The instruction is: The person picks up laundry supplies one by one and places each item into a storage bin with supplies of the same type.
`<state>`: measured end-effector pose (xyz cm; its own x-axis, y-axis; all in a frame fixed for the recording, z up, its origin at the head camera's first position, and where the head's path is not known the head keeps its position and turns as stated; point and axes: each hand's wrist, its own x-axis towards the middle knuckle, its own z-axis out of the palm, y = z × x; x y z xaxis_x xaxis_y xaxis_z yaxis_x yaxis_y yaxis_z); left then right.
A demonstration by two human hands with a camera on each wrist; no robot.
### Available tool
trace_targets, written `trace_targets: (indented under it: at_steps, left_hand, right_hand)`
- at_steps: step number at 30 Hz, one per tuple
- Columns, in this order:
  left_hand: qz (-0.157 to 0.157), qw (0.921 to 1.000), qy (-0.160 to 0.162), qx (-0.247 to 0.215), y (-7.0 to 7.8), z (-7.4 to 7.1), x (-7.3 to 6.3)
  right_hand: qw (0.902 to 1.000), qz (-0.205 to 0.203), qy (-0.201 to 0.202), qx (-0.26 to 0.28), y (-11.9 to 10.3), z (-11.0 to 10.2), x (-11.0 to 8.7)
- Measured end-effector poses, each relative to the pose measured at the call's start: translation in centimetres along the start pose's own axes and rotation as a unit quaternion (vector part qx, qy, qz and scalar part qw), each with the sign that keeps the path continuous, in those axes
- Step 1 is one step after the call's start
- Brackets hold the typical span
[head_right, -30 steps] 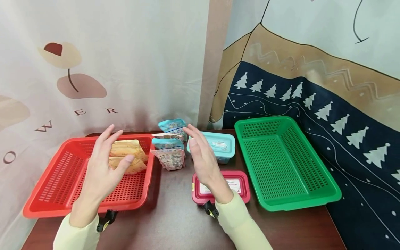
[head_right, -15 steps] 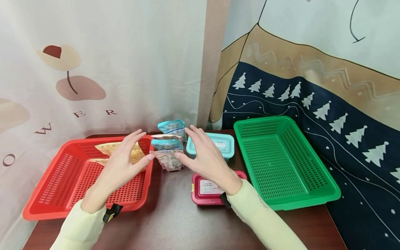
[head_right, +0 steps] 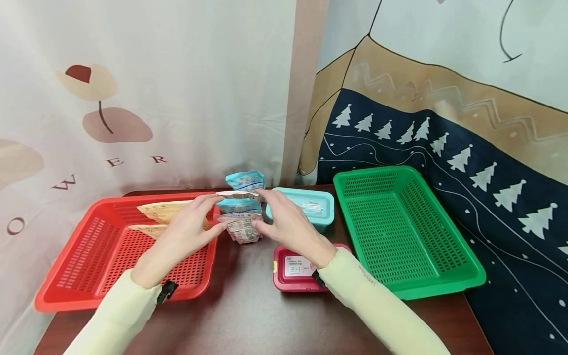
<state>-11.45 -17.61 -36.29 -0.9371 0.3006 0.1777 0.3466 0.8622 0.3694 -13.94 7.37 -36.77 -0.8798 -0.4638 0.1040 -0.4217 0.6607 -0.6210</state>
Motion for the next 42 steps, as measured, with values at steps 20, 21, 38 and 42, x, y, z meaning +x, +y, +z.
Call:
trace_targets:
  at_steps: [20, 21, 38, 42]
  left_hand:
    - [0.031, 0.9987, -0.025, 0.033, -1.3, 2.3, 1.9]
    - [0.033, 0.9985, -0.026, 0.034, -1.5, 2.4, 2.0]
    - [0.018, 0.9987, -0.038, 0.028, -2.0, 3.0, 2.5]
    - [0.021, 0.9991, -0.03, 0.018, -1.9, 2.9, 2.3]
  right_hand:
    - [0.9977, -0.001, -0.04, -0.054, 0.5, 3.4, 2.5]
    - [0.9972, -0.004, -0.039, -0.063, 0.5, 3.6, 2.6]
    - [0.9949, -0.015, -0.01, -0.099, 1.1, 4.2, 3.2]
    - [0.9958, -0.013, -0.005, -0.09, 1.1, 3.9, 2.9]
